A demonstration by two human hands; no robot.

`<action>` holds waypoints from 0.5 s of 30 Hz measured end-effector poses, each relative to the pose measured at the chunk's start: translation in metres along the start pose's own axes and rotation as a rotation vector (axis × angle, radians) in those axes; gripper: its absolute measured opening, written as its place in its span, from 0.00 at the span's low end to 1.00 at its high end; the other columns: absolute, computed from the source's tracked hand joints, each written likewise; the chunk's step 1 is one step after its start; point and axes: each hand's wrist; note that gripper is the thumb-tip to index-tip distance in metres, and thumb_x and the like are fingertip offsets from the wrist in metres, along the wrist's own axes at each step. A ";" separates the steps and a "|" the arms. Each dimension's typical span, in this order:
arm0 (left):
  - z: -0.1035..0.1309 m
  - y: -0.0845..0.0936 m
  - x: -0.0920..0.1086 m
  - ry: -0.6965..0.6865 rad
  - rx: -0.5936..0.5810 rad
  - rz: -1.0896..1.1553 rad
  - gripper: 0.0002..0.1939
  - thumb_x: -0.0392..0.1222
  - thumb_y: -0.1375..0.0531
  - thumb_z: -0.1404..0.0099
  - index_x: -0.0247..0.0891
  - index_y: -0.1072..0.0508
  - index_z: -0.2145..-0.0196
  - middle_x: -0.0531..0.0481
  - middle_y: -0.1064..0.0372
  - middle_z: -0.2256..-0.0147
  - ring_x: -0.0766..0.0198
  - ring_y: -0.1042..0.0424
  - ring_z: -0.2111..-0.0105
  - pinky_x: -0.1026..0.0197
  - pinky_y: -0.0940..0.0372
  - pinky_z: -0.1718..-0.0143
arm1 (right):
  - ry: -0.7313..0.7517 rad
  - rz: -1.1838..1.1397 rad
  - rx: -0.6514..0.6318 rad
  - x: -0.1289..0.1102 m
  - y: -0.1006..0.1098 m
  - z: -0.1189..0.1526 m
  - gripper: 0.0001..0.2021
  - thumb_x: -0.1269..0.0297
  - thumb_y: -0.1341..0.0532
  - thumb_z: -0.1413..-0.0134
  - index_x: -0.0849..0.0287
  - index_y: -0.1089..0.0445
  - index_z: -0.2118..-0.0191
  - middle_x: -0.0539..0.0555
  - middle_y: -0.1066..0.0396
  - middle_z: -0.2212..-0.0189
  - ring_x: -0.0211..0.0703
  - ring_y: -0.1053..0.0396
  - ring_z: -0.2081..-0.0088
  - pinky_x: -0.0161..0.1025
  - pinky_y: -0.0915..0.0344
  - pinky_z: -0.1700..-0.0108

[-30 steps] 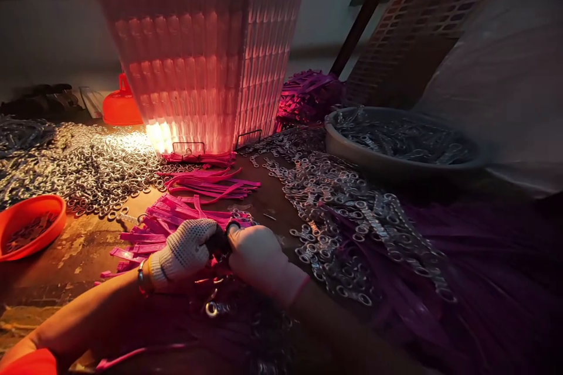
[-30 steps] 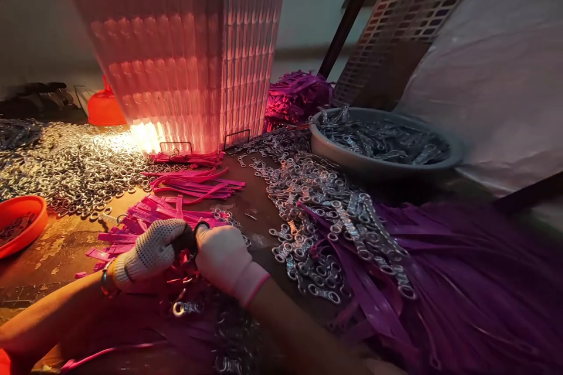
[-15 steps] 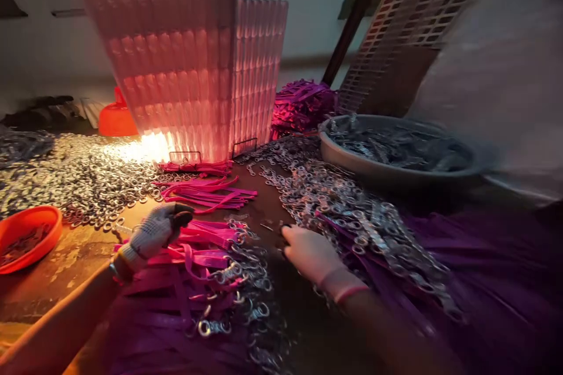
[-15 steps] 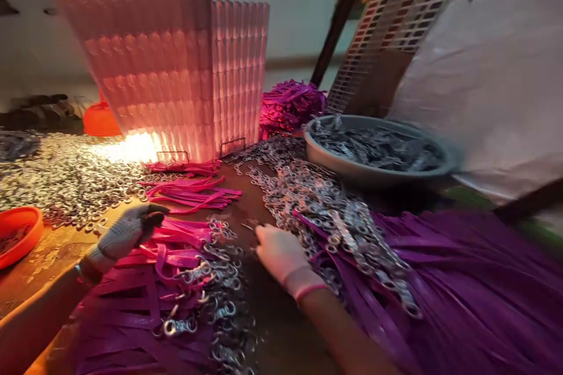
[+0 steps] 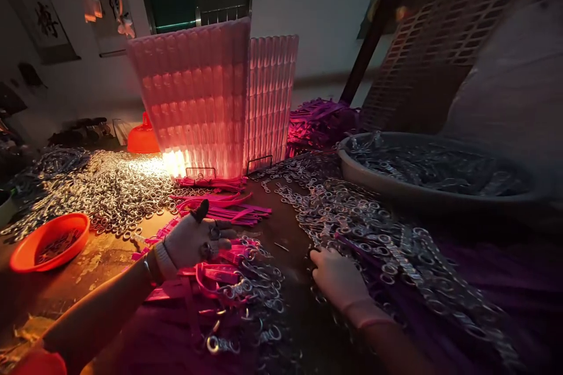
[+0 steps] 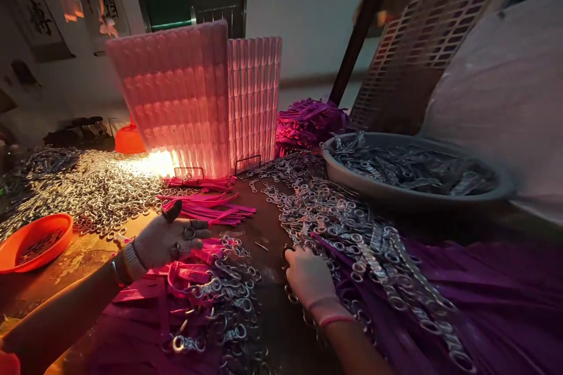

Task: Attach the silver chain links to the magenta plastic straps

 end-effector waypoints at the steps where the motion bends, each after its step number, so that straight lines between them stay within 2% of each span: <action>1: 0.000 -0.002 -0.002 -0.002 -0.004 -0.015 0.27 0.57 0.43 0.35 0.26 0.29 0.54 0.35 0.27 0.61 0.63 0.27 0.69 0.71 0.45 0.84 | -0.008 -0.015 0.020 -0.002 0.002 0.001 0.13 0.81 0.48 0.52 0.64 0.28 0.66 0.64 0.25 0.62 0.51 0.29 0.56 0.39 0.41 0.59; 3: -0.001 -0.004 -0.006 -0.040 0.030 -0.081 0.19 0.47 0.41 0.36 0.26 0.28 0.55 0.36 0.26 0.61 0.65 0.27 0.70 0.72 0.45 0.83 | 0.003 -0.105 0.077 -0.011 0.008 0.003 0.14 0.79 0.49 0.49 0.62 0.29 0.63 0.61 0.25 0.62 0.47 0.28 0.59 0.37 0.39 0.59; 5: -0.001 -0.006 -0.010 -0.122 0.113 -0.216 0.15 0.37 0.41 0.39 0.27 0.27 0.56 0.37 0.26 0.61 0.68 0.28 0.72 0.73 0.46 0.83 | 0.088 -0.340 0.175 -0.027 0.015 0.009 0.17 0.78 0.50 0.48 0.59 0.30 0.58 0.58 0.25 0.62 0.44 0.28 0.60 0.36 0.37 0.58; 8: 0.001 -0.009 -0.018 -0.232 0.224 -0.482 0.20 0.33 0.42 0.42 0.29 0.29 0.51 0.38 0.25 0.61 0.71 0.30 0.76 0.72 0.45 0.82 | 0.283 -0.713 0.331 -0.060 0.026 0.022 0.22 0.78 0.49 0.51 0.56 0.31 0.52 0.56 0.25 0.58 0.46 0.28 0.56 0.39 0.34 0.54; 10: 0.004 -0.011 -0.022 -0.252 0.201 -0.626 0.27 0.34 0.43 0.42 0.32 0.34 0.43 0.38 0.24 0.61 0.70 0.31 0.77 0.72 0.46 0.83 | 0.347 -0.759 0.350 -0.080 0.035 0.030 0.24 0.78 0.48 0.53 0.55 0.31 0.50 0.56 0.26 0.58 0.47 0.29 0.55 0.41 0.34 0.53; 12: 0.007 -0.012 -0.025 -0.271 0.115 -0.715 0.34 0.36 0.44 0.41 0.35 0.43 0.36 0.39 0.24 0.61 0.70 0.32 0.78 0.72 0.47 0.84 | 0.368 -0.750 0.333 -0.095 0.045 0.037 0.24 0.78 0.47 0.53 0.56 0.31 0.50 0.57 0.26 0.57 0.48 0.30 0.55 0.44 0.34 0.52; 15: 0.010 -0.017 -0.026 -0.233 -0.006 -0.754 0.36 0.38 0.45 0.38 0.39 0.50 0.33 0.41 0.24 0.63 0.70 0.35 0.81 0.71 0.47 0.85 | 0.416 -0.766 0.306 -0.106 0.060 0.040 0.22 0.76 0.45 0.49 0.58 0.32 0.48 0.59 0.28 0.57 0.49 0.32 0.55 0.44 0.34 0.52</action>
Point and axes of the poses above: each hand's wrist, its own z-axis away from the middle knuckle, its own y-axis out of the back of the hand, x = y × z
